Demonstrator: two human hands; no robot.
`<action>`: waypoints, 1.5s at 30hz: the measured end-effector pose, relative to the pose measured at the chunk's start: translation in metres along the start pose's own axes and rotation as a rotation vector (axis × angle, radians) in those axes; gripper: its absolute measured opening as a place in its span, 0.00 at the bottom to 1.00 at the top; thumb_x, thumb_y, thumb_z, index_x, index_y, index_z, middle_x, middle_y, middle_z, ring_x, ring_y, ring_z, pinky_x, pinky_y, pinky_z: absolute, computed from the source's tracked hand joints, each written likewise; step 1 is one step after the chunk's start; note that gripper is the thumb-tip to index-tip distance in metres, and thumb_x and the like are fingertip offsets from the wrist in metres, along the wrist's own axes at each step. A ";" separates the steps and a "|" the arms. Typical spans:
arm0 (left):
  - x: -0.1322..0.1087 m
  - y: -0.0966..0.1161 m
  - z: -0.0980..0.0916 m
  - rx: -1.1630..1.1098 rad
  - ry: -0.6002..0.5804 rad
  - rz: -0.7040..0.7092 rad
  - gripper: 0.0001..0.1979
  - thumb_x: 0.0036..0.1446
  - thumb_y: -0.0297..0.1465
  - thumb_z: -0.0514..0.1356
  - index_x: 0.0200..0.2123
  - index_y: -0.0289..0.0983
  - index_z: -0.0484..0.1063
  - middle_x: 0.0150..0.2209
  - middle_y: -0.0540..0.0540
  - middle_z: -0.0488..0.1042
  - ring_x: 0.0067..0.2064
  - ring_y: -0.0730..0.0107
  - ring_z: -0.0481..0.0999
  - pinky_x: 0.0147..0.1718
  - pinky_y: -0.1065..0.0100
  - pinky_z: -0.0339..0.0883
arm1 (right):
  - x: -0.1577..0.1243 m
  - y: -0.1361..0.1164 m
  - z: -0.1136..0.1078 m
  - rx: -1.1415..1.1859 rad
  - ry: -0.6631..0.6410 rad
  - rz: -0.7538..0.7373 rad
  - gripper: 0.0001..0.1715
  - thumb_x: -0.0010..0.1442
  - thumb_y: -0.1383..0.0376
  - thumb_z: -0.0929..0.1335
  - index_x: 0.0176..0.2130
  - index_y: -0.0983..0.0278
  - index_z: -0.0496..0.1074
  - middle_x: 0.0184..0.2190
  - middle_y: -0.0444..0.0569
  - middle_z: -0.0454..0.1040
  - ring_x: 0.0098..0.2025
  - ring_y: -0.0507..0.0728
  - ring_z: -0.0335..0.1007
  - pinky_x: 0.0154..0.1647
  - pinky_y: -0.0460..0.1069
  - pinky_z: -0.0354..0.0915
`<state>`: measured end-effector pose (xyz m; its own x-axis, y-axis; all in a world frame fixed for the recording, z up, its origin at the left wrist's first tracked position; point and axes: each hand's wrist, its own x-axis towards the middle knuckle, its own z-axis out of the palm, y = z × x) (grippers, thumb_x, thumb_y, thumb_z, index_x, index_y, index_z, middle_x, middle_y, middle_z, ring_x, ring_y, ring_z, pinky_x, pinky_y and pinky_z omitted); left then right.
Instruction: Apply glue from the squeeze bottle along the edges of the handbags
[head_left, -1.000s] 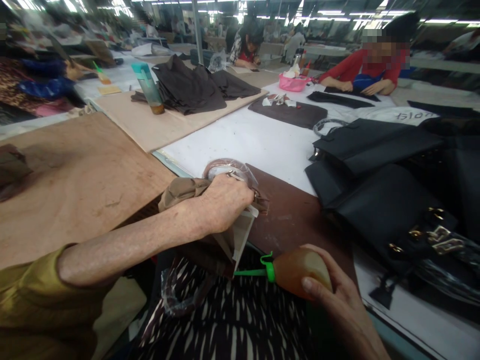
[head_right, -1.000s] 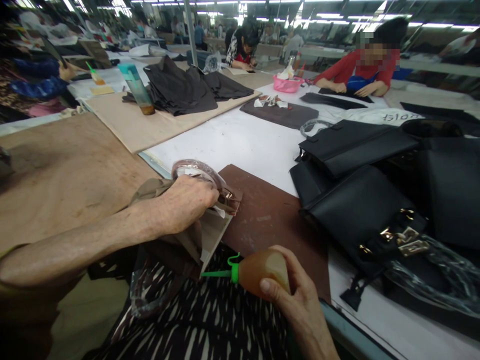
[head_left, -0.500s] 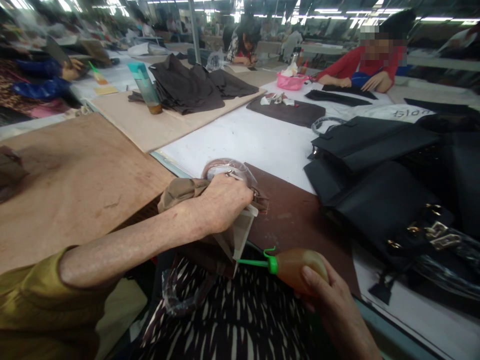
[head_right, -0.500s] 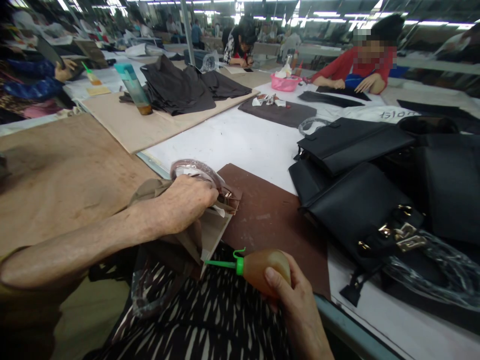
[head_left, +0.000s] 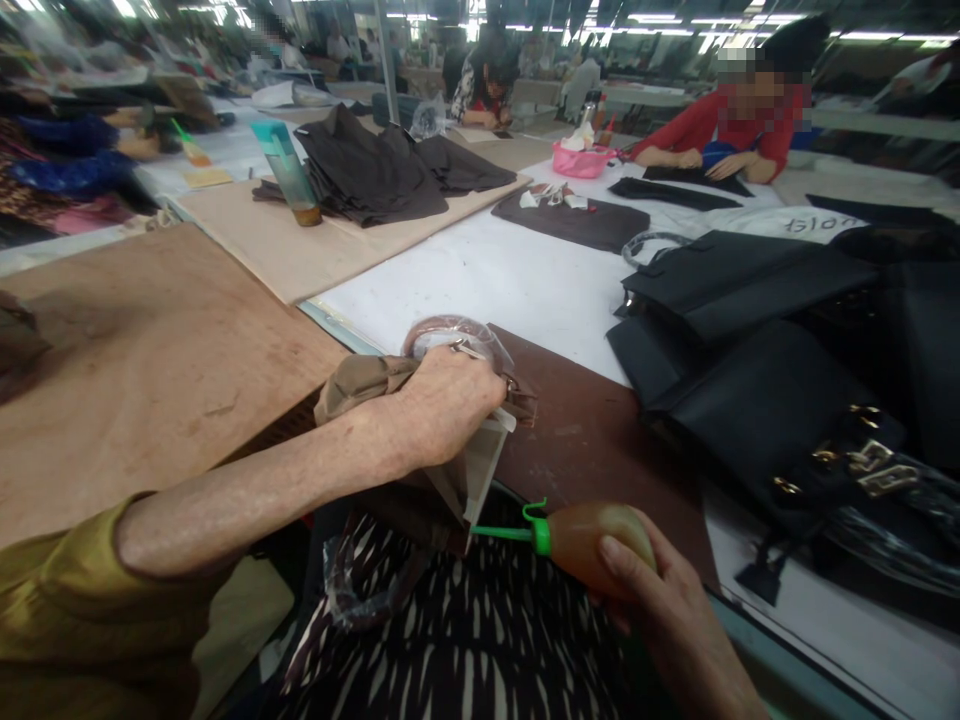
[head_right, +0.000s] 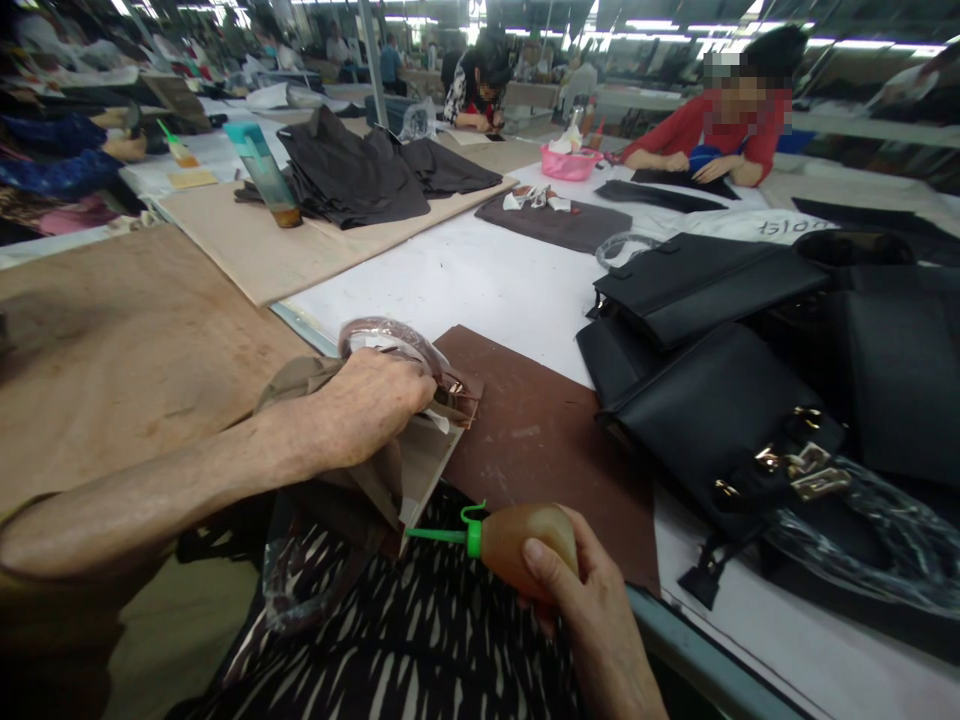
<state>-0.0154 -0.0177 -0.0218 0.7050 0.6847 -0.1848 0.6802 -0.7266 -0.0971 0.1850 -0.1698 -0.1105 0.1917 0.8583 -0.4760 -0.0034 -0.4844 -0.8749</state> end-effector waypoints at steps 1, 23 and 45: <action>0.000 0.000 0.000 0.005 -0.001 0.002 0.09 0.45 0.19 0.55 0.30 0.33 0.71 0.30 0.40 0.74 0.34 0.55 0.73 0.28 0.62 0.62 | -0.001 -0.001 0.000 -0.015 -0.002 -0.003 0.29 0.50 0.47 0.68 0.43 0.65 0.66 0.17 0.42 0.65 0.17 0.52 0.57 0.15 0.44 0.53; 0.013 -0.012 -0.017 -0.012 0.001 0.006 0.06 0.41 0.20 0.59 0.26 0.34 0.71 0.28 0.41 0.74 0.32 0.55 0.75 0.28 0.62 0.66 | 0.041 -0.003 -0.007 -0.466 0.246 -0.437 0.38 0.49 0.46 0.69 0.52 0.63 0.60 0.43 0.50 0.70 0.41 0.63 0.68 0.42 0.53 0.63; 0.041 -0.040 -0.040 -0.002 -0.070 -0.052 0.06 0.48 0.25 0.58 0.30 0.34 0.75 0.31 0.42 0.77 0.35 0.62 0.75 0.28 0.69 0.61 | 0.095 0.006 -0.007 -0.833 0.239 -1.271 0.30 0.59 0.74 0.59 0.59 0.58 0.54 0.54 0.57 0.61 0.51 0.62 0.65 0.43 0.54 0.68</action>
<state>-0.0059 0.0421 0.0134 0.6532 0.7157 -0.2474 0.7158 -0.6901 -0.1068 0.2102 -0.0922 -0.1604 -0.2087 0.7575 0.6185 0.7954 0.4994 -0.3433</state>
